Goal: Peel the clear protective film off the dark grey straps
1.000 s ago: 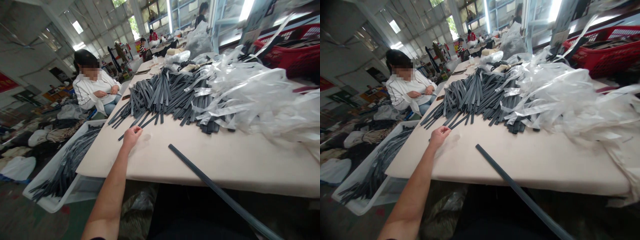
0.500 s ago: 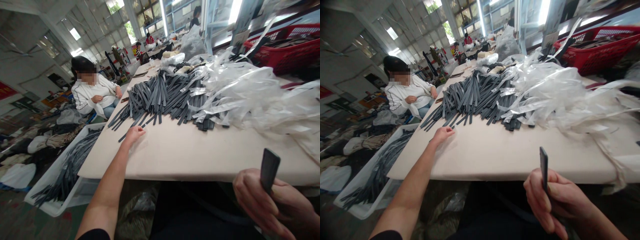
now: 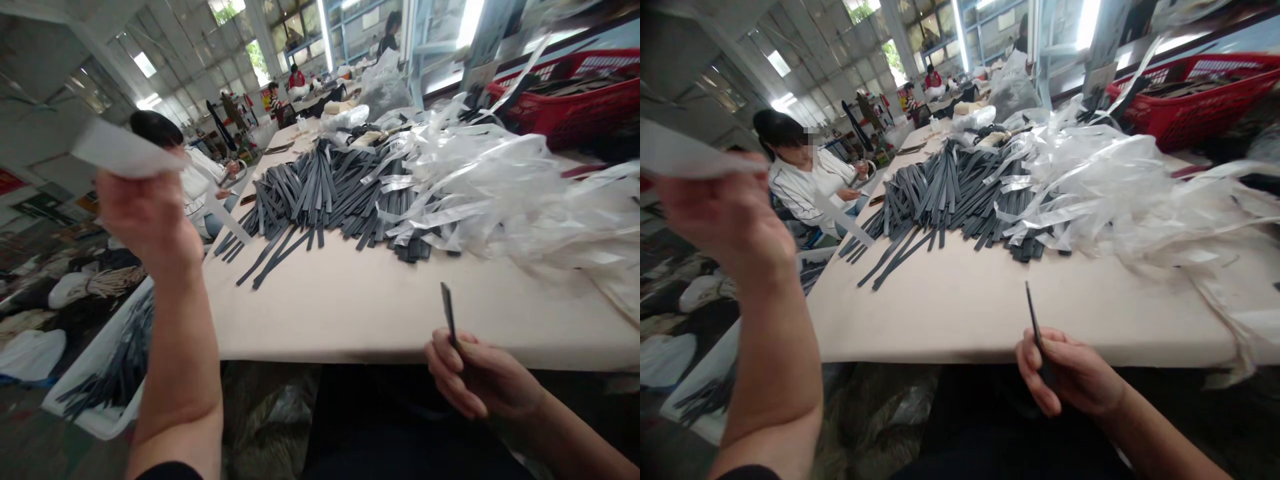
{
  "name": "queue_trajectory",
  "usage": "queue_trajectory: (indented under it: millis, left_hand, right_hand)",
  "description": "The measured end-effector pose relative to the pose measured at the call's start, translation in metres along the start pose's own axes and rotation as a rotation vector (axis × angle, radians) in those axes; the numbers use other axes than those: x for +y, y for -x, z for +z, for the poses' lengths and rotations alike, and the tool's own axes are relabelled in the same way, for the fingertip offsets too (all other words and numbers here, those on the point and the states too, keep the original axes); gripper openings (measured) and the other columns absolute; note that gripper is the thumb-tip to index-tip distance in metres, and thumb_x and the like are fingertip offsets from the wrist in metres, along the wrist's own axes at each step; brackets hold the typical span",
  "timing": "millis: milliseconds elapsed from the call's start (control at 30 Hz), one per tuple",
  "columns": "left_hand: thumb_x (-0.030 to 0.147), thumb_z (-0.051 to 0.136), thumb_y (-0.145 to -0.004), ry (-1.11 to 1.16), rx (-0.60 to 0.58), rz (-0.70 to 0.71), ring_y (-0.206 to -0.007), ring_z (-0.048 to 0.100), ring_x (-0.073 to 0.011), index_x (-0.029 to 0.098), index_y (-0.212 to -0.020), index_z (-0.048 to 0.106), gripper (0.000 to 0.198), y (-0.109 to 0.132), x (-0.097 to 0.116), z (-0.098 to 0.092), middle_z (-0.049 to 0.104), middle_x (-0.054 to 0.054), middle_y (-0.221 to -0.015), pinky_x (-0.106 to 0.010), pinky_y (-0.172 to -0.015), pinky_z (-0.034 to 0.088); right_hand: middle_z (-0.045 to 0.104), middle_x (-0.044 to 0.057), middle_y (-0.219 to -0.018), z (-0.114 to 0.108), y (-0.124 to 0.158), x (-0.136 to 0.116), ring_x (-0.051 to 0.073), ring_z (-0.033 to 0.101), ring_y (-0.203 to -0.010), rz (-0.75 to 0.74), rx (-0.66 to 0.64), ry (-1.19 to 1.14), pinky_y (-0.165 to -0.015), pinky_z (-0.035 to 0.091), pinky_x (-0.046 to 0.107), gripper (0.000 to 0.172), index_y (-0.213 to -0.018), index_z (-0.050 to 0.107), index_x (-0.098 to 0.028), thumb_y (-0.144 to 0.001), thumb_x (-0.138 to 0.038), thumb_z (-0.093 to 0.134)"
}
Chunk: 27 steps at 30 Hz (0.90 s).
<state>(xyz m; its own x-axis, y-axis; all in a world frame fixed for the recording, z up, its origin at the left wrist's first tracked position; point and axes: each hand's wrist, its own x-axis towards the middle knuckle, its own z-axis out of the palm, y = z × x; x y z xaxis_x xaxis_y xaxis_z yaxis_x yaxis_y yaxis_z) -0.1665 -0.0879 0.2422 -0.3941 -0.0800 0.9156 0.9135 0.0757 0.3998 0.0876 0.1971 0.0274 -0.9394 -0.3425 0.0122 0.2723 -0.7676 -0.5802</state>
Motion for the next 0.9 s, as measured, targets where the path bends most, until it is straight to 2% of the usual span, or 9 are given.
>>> queue_trajectory:
  millis: [33,67,133,167,300,533,633,800,900]
  left_hand:
    - [0.031,0.083,-0.072,0.098,-0.017,0.146,-0.091,0.068,-0.0171,0.016,-0.097,0.062,0.036,0.037,0.004,0.004,0.070,0.005,-0.089,-0.045,-0.088,0.053]
    - [0.027,0.082,-0.073,0.106,-0.127,0.118,-0.089,0.069,-0.0166,0.017,-0.094,0.064,0.029,0.074,0.005,0.008,0.071,0.003,-0.091,-0.048,-0.094,0.052]
    - [0.019,0.073,-0.080,0.056,-0.325,-0.073,-0.096,0.068,-0.0181,0.018,-0.085,0.067,0.008,0.146,0.005,0.011,0.072,-0.002,-0.098,-0.053,-0.108,0.042]
    - [0.016,0.069,-0.083,0.067,-0.339,-0.177,-0.096,0.068,-0.0180,0.019,-0.082,0.066,0.003,0.176,0.005,0.010,0.072,-0.003,-0.097,-0.051,-0.106,0.045]
    - [0.015,0.065,-0.084,0.027,-0.358,-0.409,-0.106,0.065,-0.0211,0.021,-0.083,0.068,0.007,0.247,0.010,-0.007,0.070,-0.006,-0.105,-0.045,-0.097,0.052]
    - [0.016,0.064,-0.084,-0.070,-0.391,-0.425,-0.131,0.049,-0.0261,0.023,-0.081,0.069,0.009,0.266,0.022,-0.036,0.061,-0.008,-0.126,-0.052,-0.107,0.043]
    - [0.016,0.066,-0.083,-0.067,-0.392,-0.422,-0.134,0.046,-0.0265,0.023,-0.080,0.069,0.008,0.273,0.023,-0.044,0.059,-0.007,-0.131,-0.052,-0.107,0.043]
    - [0.021,0.065,-0.086,-0.168,-0.423,-0.450,-0.129,0.050,-0.0267,0.022,-0.079,0.067,0.007,0.279,0.027,-0.046,0.061,-0.008,-0.130,-0.054,-0.105,0.043]
    - [0.021,0.060,-0.089,-0.306,-0.444,-0.437,-0.127,0.052,-0.0262,0.023,-0.095,0.070,0.012,0.271,0.043,-0.041,0.060,-0.009,-0.130,-0.054,-0.105,0.043]
  right_hand:
    - [0.062,0.002,-0.066,0.001,-0.007,0.000,0.007,0.055,-0.040,0.015,-0.004,0.026,-0.042,0.046,0.016,0.028,-0.076,0.063,-0.016,-0.088,-0.041,0.067]
    - [0.065,0.004,-0.071,0.002,-0.015,0.000,0.008,0.059,-0.046,0.035,-0.003,0.054,-0.045,0.049,0.017,0.028,-0.079,0.064,-0.014,-0.088,-0.040,0.067]
    - [0.069,0.007,-0.082,0.003,-0.032,0.000,0.010,0.065,-0.057,0.083,0.017,0.106,-0.051,0.053,0.017,0.027,-0.085,0.067,-0.013,-0.089,-0.040,0.068]
    - [0.070,0.008,-0.088,0.003,-0.040,-0.001,0.010,0.066,-0.061,0.109,0.035,0.127,-0.054,0.055,0.017,0.027,-0.088,0.068,-0.012,-0.089,-0.039,0.067]
    - [0.067,0.014,-0.117,0.005,-0.069,0.004,0.015,0.069,-0.086,0.241,0.083,0.171,-0.062,0.059,0.020,0.024,-0.097,0.071,-0.012,-0.091,-0.035,0.065]
    - [0.061,0.013,-0.131,0.022,-0.099,0.030,0.025,0.060,-0.116,0.349,-0.105,0.262,-0.073,0.059,0.027,0.039,-0.111,0.071,-0.016,-0.085,-0.044,0.071]
    - [0.066,0.010,-0.118,0.030,-0.107,0.039,0.020,0.061,-0.107,0.303,-0.132,0.394,-0.077,0.056,0.025,0.040,-0.110,0.073,-0.017,-0.082,-0.047,0.072]
    - [0.068,0.004,-0.091,0.032,-0.121,0.043,0.013,0.060,-0.084,0.175,-0.065,0.657,-0.065,0.050,0.018,0.032,-0.098,0.076,-0.016,-0.084,-0.043,0.066]
    - [0.067,0.004,-0.086,0.032,-0.124,0.041,0.013,0.058,-0.077,0.107,-0.023,0.772,-0.059,0.048,0.019,0.029,-0.093,0.075,-0.014,-0.082,-0.039,0.065]
